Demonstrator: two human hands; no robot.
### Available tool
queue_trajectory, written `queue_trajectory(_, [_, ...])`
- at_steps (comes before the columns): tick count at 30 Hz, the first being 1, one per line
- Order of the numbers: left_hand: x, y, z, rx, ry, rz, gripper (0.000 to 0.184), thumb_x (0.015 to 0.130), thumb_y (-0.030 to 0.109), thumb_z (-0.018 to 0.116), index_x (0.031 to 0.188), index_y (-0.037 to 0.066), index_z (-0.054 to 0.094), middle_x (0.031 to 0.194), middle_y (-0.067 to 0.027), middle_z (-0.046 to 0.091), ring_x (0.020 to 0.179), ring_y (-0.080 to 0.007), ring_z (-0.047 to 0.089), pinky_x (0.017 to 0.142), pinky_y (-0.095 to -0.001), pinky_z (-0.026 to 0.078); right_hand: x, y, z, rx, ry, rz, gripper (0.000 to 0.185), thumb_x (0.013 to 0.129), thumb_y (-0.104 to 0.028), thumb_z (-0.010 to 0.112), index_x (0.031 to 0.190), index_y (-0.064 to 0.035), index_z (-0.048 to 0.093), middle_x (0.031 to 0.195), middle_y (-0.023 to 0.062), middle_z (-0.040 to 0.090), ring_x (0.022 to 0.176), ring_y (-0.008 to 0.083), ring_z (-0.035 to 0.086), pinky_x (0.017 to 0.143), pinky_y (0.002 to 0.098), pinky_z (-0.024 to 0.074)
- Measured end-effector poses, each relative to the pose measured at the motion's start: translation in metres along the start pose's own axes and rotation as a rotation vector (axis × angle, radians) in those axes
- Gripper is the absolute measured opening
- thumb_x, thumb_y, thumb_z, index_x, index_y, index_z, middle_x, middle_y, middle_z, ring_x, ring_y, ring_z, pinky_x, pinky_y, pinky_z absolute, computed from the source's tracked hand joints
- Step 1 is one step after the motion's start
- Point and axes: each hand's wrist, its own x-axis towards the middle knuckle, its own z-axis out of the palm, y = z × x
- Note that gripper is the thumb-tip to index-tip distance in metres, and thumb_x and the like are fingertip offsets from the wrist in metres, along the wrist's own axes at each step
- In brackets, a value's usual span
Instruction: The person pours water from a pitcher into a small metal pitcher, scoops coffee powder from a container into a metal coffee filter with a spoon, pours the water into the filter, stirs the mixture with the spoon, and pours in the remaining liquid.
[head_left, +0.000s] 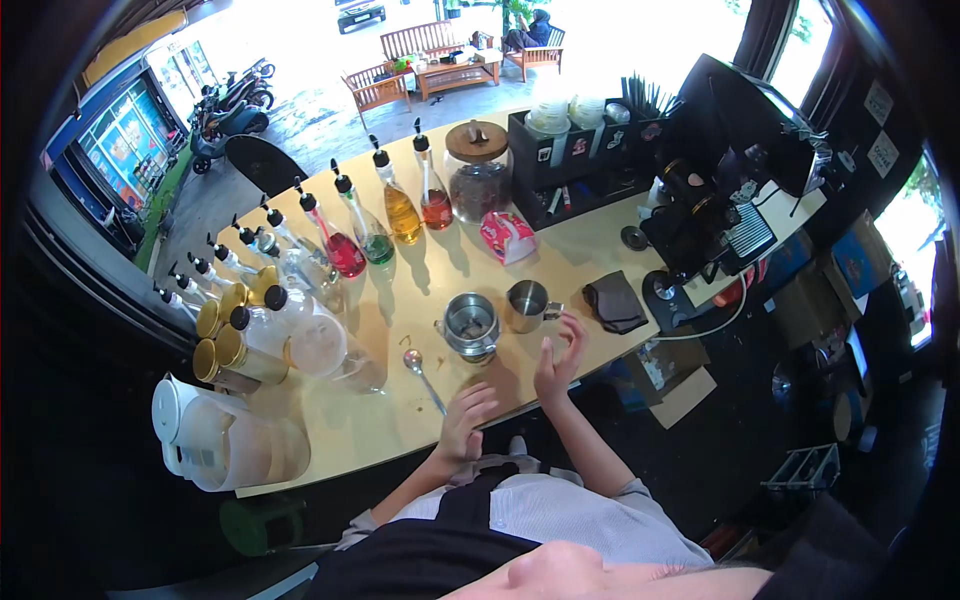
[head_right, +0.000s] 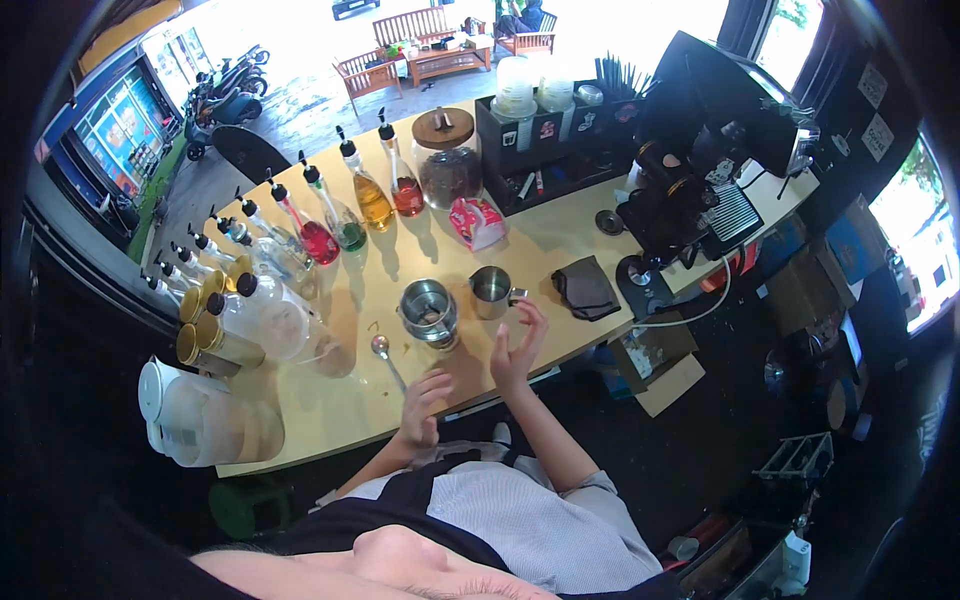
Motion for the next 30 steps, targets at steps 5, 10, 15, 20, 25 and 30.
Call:
queue_trajectory(5, [0.043, -0.003, 0.069, -0.27, -0.131, -0.523, 0.047, 0.099, 0.029, 0.025, 0.13, -0.003, 0.04, 0.134, -0.0209, 0.041, 0.129, -0.0295, 0.034, 0.108, -0.0372, 0.023, 0.018, 0.081, 0.005, -0.049, -0.041, 0.187, 0.037, 0.085, -0.02, 0.062, 0.114, -0.0027, 0.048, 0.109, 0.0105, 0.053, 0.1, 0.019, 0.05, 0.084, 0.0318, 0.0389])
queue_trajectory(10, [0.042, -0.031, 0.112, -0.365, 0.08, -0.73, 0.048, 0.1, 0.027, 0.023, 0.136, -0.004, 0.031, 0.139, -0.0197, 0.036, 0.132, -0.0266, 0.031, 0.109, -0.0341, 0.021, 0.023, 0.091, -0.001, 0.081, -0.25, 0.437, 0.021, 0.089, -0.021, 0.058, 0.079, -0.0029, 0.053, 0.072, -0.0013, 0.048, 0.066, 0.0068, 0.042, 0.059, 0.0236, 0.0352])
queue_trajectory(15, [0.033, -0.039, 0.12, -0.34, 0.092, -0.762, 0.048, 0.099, 0.025, 0.024, 0.136, -0.005, 0.031, 0.139, -0.0196, 0.036, 0.132, -0.0264, 0.032, 0.109, -0.0337, 0.022, -0.005, 0.104, -0.009, 0.31, -0.137, 0.381, 0.031, 0.092, -0.019, 0.054, 0.065, -0.004, 0.05, 0.059, -0.0081, 0.037, 0.058, 0.0021, 0.033, 0.05, 0.0218, 0.026])
queue_trajectory(20, [0.027, -0.026, 0.112, -0.303, 0.079, -0.775, 0.047, 0.099, 0.024, 0.024, 0.135, -0.006, 0.031, 0.139, -0.0194, 0.037, 0.131, -0.0262, 0.032, 0.108, -0.0333, 0.022, -0.024, 0.073, -0.026, 0.318, 0.022, 0.465, 0.03, 0.094, -0.015, 0.048, 0.066, -0.0037, 0.048, 0.059, -0.0073, 0.04, 0.056, 0.002, 0.033, 0.049, 0.0222, 0.0251])
queue_trajectory(25, [0.022, 0.006, 0.087, -0.384, 0.183, -0.717, 0.046, 0.099, 0.026, 0.025, 0.131, -0.004, 0.038, 0.13, -0.017, 0.046, 0.123, -0.0255, 0.043, 0.104, -0.0329, 0.029, -0.055, 0.03, -0.035, 0.353, -0.118, 0.457, 0.034, 0.094, -0.014, 0.048, 0.061, -0.0049, 0.044, 0.056, -0.0079, 0.036, 0.054, 0.0022, 0.03, 0.048, 0.0231, 0.0228])
queue_trajectory(30, [-0.003, 0.023, 0.028, -0.34, 0.299, -0.683, 0.051, 0.099, 0.032, 0.024, 0.13, -0.005, 0.039, 0.127, -0.0166, 0.049, 0.118, -0.0241, 0.047, 0.1, -0.0332, 0.034, -0.091, -0.017, -0.013, 0.465, -0.359, 0.462, 0.036, 0.095, -0.014, 0.046, 0.06, -0.0061, 0.037, 0.057, -0.0071, 0.034, 0.055, 0.0027, 0.027, 0.048, 0.0225, 0.0206])
